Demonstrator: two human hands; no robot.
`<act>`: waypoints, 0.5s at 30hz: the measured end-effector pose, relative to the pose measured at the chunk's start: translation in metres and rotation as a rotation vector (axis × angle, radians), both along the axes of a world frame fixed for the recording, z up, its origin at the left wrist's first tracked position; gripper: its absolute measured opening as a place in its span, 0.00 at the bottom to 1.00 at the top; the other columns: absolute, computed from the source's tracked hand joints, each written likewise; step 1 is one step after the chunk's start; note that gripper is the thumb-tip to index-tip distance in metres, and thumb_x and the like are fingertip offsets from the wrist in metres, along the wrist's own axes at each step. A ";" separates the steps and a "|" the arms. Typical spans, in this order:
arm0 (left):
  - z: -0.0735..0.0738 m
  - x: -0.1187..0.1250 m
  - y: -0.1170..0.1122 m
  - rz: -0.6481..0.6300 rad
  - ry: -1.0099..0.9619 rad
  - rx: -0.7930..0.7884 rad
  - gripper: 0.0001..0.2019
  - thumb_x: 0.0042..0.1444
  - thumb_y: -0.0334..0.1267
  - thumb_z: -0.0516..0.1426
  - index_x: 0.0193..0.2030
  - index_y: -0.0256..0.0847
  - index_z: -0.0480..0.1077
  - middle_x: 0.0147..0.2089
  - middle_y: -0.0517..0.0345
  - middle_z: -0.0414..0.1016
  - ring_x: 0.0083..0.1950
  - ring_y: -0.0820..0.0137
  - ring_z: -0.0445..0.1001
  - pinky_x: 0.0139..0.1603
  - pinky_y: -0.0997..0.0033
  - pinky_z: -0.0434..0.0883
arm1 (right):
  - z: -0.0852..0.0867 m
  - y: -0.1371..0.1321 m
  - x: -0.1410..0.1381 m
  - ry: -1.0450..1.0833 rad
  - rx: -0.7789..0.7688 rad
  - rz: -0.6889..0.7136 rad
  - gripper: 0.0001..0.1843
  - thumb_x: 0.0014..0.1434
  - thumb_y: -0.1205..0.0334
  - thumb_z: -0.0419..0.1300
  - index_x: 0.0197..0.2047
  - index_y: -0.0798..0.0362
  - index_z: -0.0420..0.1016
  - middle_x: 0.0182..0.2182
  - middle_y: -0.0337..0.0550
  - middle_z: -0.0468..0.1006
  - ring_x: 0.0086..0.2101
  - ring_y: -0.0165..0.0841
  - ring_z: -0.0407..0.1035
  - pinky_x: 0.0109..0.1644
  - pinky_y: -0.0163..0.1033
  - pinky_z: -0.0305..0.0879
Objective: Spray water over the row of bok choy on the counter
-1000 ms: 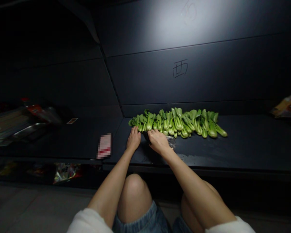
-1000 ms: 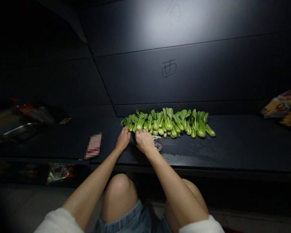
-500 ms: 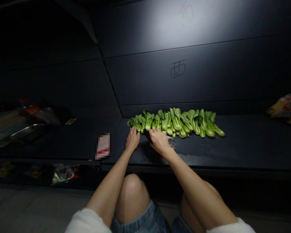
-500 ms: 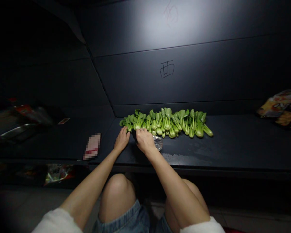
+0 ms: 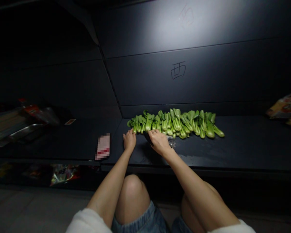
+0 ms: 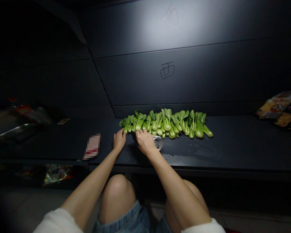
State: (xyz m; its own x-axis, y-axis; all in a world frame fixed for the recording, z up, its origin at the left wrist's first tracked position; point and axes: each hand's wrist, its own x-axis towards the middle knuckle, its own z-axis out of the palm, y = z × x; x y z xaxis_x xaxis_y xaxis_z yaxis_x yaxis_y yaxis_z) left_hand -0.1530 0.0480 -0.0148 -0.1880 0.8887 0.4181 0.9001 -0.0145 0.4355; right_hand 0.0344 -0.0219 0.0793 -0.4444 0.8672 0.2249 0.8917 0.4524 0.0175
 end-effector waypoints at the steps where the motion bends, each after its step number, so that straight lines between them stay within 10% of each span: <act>1: 0.000 -0.001 0.000 -0.003 -0.004 0.006 0.19 0.64 0.34 0.46 0.58 0.38 0.68 0.57 0.42 0.75 0.60 0.57 0.71 0.66 0.43 0.59 | 0.000 0.000 -0.001 0.001 -0.003 0.008 0.19 0.56 0.69 0.58 0.51 0.57 0.68 0.49 0.54 0.76 0.50 0.41 0.66 0.49 0.38 0.65; 15: -0.002 -0.001 0.003 0.005 -0.010 -0.008 0.20 0.64 0.33 0.45 0.59 0.36 0.67 0.59 0.40 0.74 0.63 0.58 0.69 0.67 0.46 0.59 | -0.003 -0.001 -0.001 -0.011 0.013 0.013 0.18 0.55 0.68 0.60 0.50 0.58 0.69 0.47 0.54 0.76 0.50 0.41 0.66 0.48 0.38 0.65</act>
